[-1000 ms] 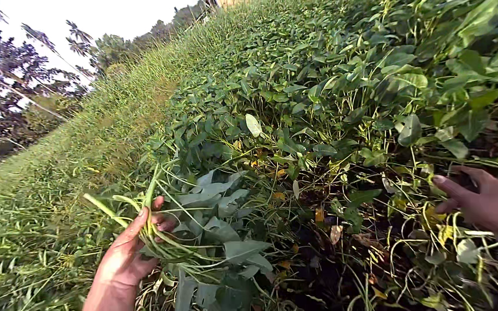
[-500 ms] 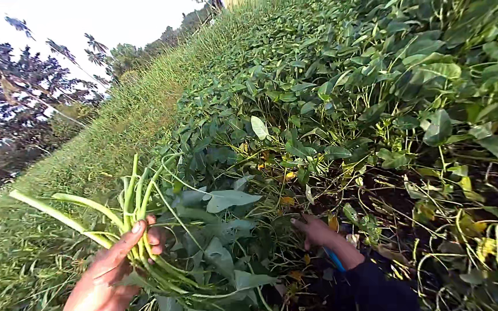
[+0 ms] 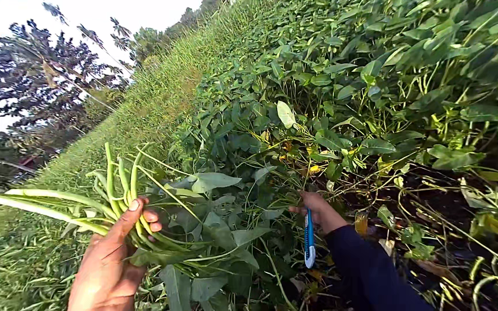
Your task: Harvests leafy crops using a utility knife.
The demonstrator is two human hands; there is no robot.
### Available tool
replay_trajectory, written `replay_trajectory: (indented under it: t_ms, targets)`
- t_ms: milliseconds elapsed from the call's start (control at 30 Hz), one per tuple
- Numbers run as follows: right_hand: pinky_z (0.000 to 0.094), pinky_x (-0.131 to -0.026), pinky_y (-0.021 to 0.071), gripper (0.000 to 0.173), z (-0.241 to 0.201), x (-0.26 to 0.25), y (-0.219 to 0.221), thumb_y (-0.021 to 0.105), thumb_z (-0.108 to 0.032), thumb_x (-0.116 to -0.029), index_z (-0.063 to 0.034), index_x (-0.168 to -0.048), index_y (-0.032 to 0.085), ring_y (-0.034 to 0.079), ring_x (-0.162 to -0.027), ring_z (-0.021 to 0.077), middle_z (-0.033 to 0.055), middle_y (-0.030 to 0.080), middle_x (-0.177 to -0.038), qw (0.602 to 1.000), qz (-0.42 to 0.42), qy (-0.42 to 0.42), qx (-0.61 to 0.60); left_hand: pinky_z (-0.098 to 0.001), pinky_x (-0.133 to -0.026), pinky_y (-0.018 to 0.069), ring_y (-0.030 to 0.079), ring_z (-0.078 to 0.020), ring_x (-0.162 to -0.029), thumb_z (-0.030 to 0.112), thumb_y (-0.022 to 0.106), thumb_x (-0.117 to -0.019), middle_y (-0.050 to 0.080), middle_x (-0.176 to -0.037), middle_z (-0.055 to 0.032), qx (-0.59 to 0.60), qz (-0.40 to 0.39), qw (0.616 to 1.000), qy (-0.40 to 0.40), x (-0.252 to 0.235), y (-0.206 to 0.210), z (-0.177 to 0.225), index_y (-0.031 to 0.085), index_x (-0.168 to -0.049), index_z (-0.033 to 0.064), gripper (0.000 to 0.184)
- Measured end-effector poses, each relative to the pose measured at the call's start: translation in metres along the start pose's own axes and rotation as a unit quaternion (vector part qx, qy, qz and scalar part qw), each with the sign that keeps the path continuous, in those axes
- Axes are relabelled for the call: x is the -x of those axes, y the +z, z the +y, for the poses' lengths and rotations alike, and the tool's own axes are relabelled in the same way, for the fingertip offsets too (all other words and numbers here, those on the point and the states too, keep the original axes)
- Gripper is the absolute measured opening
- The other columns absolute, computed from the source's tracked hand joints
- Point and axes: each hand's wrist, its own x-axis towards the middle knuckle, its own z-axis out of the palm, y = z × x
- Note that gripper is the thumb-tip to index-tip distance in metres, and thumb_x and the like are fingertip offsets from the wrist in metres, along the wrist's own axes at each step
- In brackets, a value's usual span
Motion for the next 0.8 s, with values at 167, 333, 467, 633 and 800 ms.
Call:
replay_trajectory:
  t_ms: [167,333,467,633,800]
  targets:
    - [0.0184,-0.041,0.0359,0.023,0.021,-0.025,0.014,0.048,-0.022,-0.1097,-0.0018,-0.109,0.059,0.041,-0.045,0.0040,0.0001,0.054,-0.068,0.971,0.074,-0.029,-0.226,-0.0201,-0.050,0.0571,0.066,-0.0068,-0.057,0.015,0.038,-0.1112,0.068,-0.072,0.0000,-0.045,0.061,0.996,0.050,0.007,-0.021,0.016,0.060,-0.111,0.0073,0.023]
    - [0.0190,-0.042,0.0330,0.022,-0.011,0.028,-0.014,0.047,-0.015,-0.1102,-0.0022,-0.123,0.060,0.042,-0.045,0.0035,0.0037,0.069,-0.080,0.973,0.055,-0.168,-0.148,-0.0190,-0.047,0.0543,0.064,-0.0063,-0.055,0.015,0.043,-0.1100,0.068,-0.071,-0.0009,-0.054,0.101,0.992,0.052,0.007,-0.014,0.012,0.061,-0.110,0.0050,0.020]
    - [0.0179,-0.039,0.0321,0.014,-0.026,0.093,-0.029,0.053,-0.012,-0.1073,-0.0013,-0.112,0.061,0.042,-0.042,0.0034,0.0062,0.071,-0.079,0.958,0.047,-0.260,-0.109,-0.0195,-0.049,0.0558,0.066,-0.0070,-0.057,0.014,0.046,-0.1089,0.069,-0.074,-0.0019,-0.031,0.076,0.996,0.043,0.004,-0.005,0.007,0.061,-0.112,0.0052,0.018]
    - [0.0166,-0.038,0.0332,0.021,-0.016,0.169,-0.029,0.046,-0.008,-0.1089,0.0021,-0.115,0.063,0.043,-0.042,0.0036,0.0111,0.071,-0.080,0.941,0.016,-0.313,-0.125,-0.0197,-0.049,0.0553,0.067,-0.0084,-0.059,0.012,0.050,-0.1072,0.070,-0.074,-0.0028,-0.011,0.060,0.997,0.042,0.005,0.008,0.007,0.061,-0.111,0.0059,0.013]
    - [0.0161,-0.038,0.0372,0.026,-0.006,0.175,-0.051,0.040,-0.010,-0.1109,0.0034,-0.121,0.060,0.047,-0.043,0.0036,0.0131,0.072,-0.087,0.939,-0.009,-0.299,-0.170,-0.0214,-0.054,0.0567,0.067,-0.0114,-0.060,0.007,0.056,-0.1031,0.071,-0.075,-0.0042,-0.060,0.007,0.996,0.064,0.010,0.015,0.006,0.064,-0.107,0.0054,0.009]
